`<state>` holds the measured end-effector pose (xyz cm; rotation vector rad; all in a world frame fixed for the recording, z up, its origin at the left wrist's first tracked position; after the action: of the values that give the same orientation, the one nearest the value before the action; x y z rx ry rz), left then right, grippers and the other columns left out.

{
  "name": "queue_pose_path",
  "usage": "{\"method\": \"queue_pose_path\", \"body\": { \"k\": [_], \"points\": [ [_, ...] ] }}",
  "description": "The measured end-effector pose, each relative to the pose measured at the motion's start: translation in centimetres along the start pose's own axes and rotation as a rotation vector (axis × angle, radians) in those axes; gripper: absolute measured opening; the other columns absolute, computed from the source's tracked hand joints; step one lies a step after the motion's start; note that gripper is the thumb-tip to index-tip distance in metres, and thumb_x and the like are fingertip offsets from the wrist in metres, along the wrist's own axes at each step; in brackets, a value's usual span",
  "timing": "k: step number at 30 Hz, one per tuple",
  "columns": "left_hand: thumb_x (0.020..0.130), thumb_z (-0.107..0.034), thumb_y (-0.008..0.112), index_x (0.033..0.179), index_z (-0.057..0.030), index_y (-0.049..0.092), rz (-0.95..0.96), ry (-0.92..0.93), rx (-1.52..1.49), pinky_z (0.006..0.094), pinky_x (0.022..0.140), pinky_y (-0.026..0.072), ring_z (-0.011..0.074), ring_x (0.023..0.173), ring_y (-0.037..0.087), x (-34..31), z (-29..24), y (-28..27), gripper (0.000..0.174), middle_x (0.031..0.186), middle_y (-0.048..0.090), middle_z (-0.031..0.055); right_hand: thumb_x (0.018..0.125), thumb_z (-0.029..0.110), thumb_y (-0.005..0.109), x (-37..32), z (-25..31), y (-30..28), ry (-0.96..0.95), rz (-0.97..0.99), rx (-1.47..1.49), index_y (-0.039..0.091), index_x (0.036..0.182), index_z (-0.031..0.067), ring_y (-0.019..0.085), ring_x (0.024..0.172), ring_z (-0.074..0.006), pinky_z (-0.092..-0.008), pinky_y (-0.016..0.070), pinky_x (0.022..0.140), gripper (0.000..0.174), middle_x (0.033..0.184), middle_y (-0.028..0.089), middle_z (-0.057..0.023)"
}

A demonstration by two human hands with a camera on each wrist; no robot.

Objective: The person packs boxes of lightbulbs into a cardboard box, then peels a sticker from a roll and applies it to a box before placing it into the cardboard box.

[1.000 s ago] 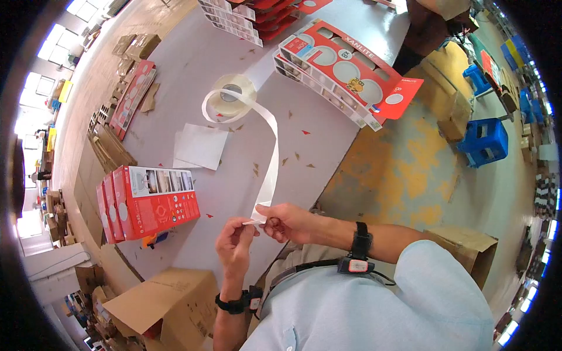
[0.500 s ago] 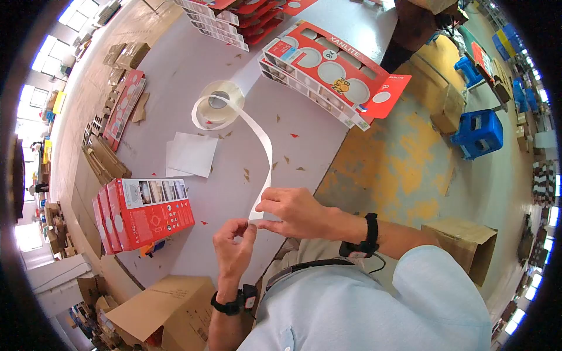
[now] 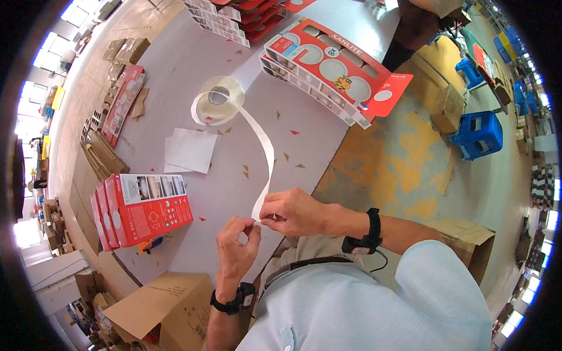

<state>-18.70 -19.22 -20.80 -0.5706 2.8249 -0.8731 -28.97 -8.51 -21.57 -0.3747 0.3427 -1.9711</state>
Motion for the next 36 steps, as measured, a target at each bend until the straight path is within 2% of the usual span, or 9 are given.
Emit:
{"method": "queue_pose_path", "body": {
  "k": [6,9,15,18,21,24,27,30,36],
  "points": [
    [0.081,0.003,0.071,0.091,-0.0016,0.067,0.034,0.002,-0.004,0.0339,0.061,0.0509,0.0235,0.069,0.066,-0.2,0.2,0.1,0.011,0.078,0.063,0.0113,0.086,0.004,0.072,-0.3,-1.0,1.2,0.087,0.092,0.135,0.071,0.091,0.0013,0.063,0.064,-0.0178,-0.0302,0.0503,0.057,0.006,0.080,0.065,-0.0090],
    [0.082,0.002,0.071,0.092,-0.0017,0.067,0.034,0.027,-0.029,0.0345,0.063,0.0510,0.0238,0.071,0.066,-0.5,0.4,0.0,0.011,0.079,0.063,0.0113,0.086,0.007,0.069,-0.3,-1.0,1.6,0.137,0.133,0.249,0.071,0.091,-0.0018,0.062,0.063,-0.0160,-0.0318,0.0490,0.058,0.010,0.073,0.066,-0.0105],
    [0.082,0.004,0.069,0.096,-0.0018,0.069,0.017,-0.060,-0.102,0.0323,0.068,0.0519,0.0210,0.077,0.069,-1.2,0.9,-0.4,0.015,0.083,0.066,0.0114,0.092,0.011,0.069,-0.9,-2.4,3.3,0.383,0.274,0.563,0.072,0.091,-0.0016,0.063,0.065,-0.0075,-0.0258,0.0508,0.058,0.013,0.074,0.068,-0.0043],
    [0.085,0.004,0.067,0.110,-0.0013,0.066,0.037,-0.140,-0.249,0.0313,0.077,0.0534,0.0179,0.083,0.069,-2.1,2.8,0.4,0.026,0.090,0.069,0.0096,0.096,0.012,0.067,-0.7,-2.2,3.8,0.437,0.312,0.665,0.071,0.095,0.0009,0.061,0.067,-0.0048,-0.0214,0.0511,0.061,0.012,0.079,0.067,0.0003],
    [0.088,0.004,0.067,0.121,0.0008,0.057,-0.019,-0.395,-0.603,0.0315,0.087,0.0527,0.0169,0.093,0.067,-3.4,3.6,1.1,0.035,0.098,0.068,0.0086,0.097,0.014,0.066,-0.5,-2.1,4.4,0.480,0.304,0.738,0.070,0.097,0.0022,0.062,0.069,-0.0044,-0.0211,0.0521,0.062,0.013,0.081,0.067,0.0012],
    [0.090,0.002,0.070,0.124,-0.0009,0.050,-0.105,-0.378,-0.696,0.0273,0.081,0.0517,0.0134,0.094,0.064,-4.1,3.7,1.0,0.039,0.100,0.064,0.0069,0.098,0.015,0.067,-0.3,-2.3,5.2,0.470,0.269,0.787,0.069,0.097,0.0031,0.062,0.071,-0.0043,-0.0210,0.0520,0.063,0.012,0.083,0.066,0.0019],
    [0.088,0.004,0.072,0.112,-0.0015,0.054,-0.191,-0.336,-0.766,0.0281,0.086,0.0519,0.0139,0.099,0.063,-4.5,4.2,0.6,0.031,0.102,0.063,0.0063,0.097,0.016,0.067,-0.2,-2.2,5.9,0.515,0.229,0.836,0.069,0.096,0.0035,0.061,0.073,-0.0039,-0.0207,0.0513,0.064,0.013,0.083,0.066,0.0020],
    [0.085,0.005,0.075,0.106,-0.0017,0.056,-0.139,-0.313,-0.669,0.0284,0.092,0.0511,0.0133,0.100,0.062,-5.0,4.5,0.4,0.029,0.103,0.062,0.0046,0.097,0.017,0.068,-0.1,-1.9,6.5,0.516,0.210,0.882,0.069,0.096,0.0032,0.059,0.072,-0.0039,-0.0206,0.0503,0.064,0.013,0.083,0.065,0.0019],
    [0.084,0.005,0.078,0.101,-0.0017,0.059,-0.198,-0.349,-0.560,0.0278,0.091,0.0526,0.0121,0.097,0.063,-5.7,4.5,-0.2,0.027,0.102,0.062,0.0030,0.094,0.015,0.069,0.4,-2.0,7.6,0.514,0.228,0.865,0.069,0.092,0.0021,0.057,0.063,-0.0065,-0.0219,0.0473,0.057,0.013,0.076,0.065,-0.0006]
  ]
}}
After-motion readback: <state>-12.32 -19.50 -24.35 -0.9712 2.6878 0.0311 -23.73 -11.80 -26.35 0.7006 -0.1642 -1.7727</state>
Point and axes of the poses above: each hand's wrist, its own x-axis towards the middle knuckle, its own y-axis out of the palm, z = x × y, the point moved 8 cm from there along x, towards the middle knuckle
